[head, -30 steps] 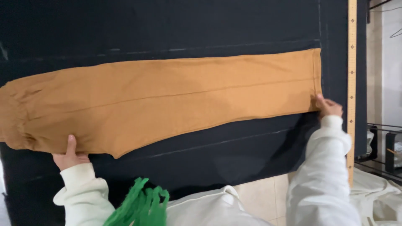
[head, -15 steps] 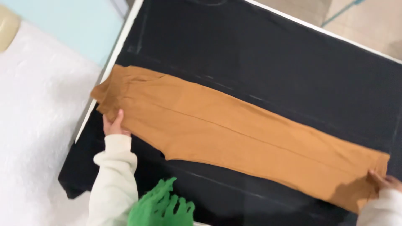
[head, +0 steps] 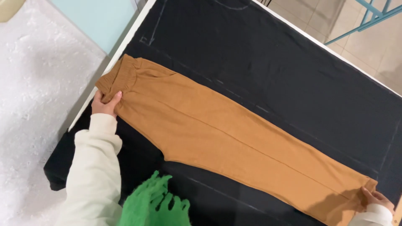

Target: Tracing the outline of a pair of pants onto fabric using a ruler and chalk.

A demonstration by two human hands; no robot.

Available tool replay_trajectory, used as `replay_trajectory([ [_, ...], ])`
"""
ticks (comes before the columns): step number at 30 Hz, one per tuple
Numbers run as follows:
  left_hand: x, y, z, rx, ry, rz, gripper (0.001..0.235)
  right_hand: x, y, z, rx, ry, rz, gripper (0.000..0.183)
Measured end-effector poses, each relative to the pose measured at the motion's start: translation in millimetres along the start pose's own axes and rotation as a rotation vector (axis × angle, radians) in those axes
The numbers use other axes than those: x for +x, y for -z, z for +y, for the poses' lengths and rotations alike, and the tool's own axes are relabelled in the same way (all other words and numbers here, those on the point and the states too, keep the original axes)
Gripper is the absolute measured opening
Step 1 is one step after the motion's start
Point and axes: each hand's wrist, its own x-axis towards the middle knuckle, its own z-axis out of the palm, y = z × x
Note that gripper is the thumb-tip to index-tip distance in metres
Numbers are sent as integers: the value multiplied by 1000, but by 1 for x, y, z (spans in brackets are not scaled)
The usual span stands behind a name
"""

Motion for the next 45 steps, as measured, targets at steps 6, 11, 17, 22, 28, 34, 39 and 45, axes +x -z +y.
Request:
replay_trajectory([
  [6,41,4,39,560,-110,14,77,-38,11,-52,-36,-135,44,56],
  [11,94,-37,82,1159,232,-182,81,-30,11,-76,52,22,110,51],
  [17,129,-76,51,1406,101,-162,85,19,-26,-26,364,293,102,19],
  [22,127,-47,44,1187,-269,-279,60,29,-28,-12,402,397,157,14],
  [28,106,-78,67,1190,-178,-235,46,15,-19,-27,390,397,161,19],
  [34,115,-75,55,943,-292,-301,25,14,-11,-10,490,252,14,29],
  [39,100,-88,58,995,-385,-267,27,17,-9,-5,342,354,39,26],
  [45,101,-85,57,993,-366,-276,26,30,-12,8,297,279,-30,23],
])
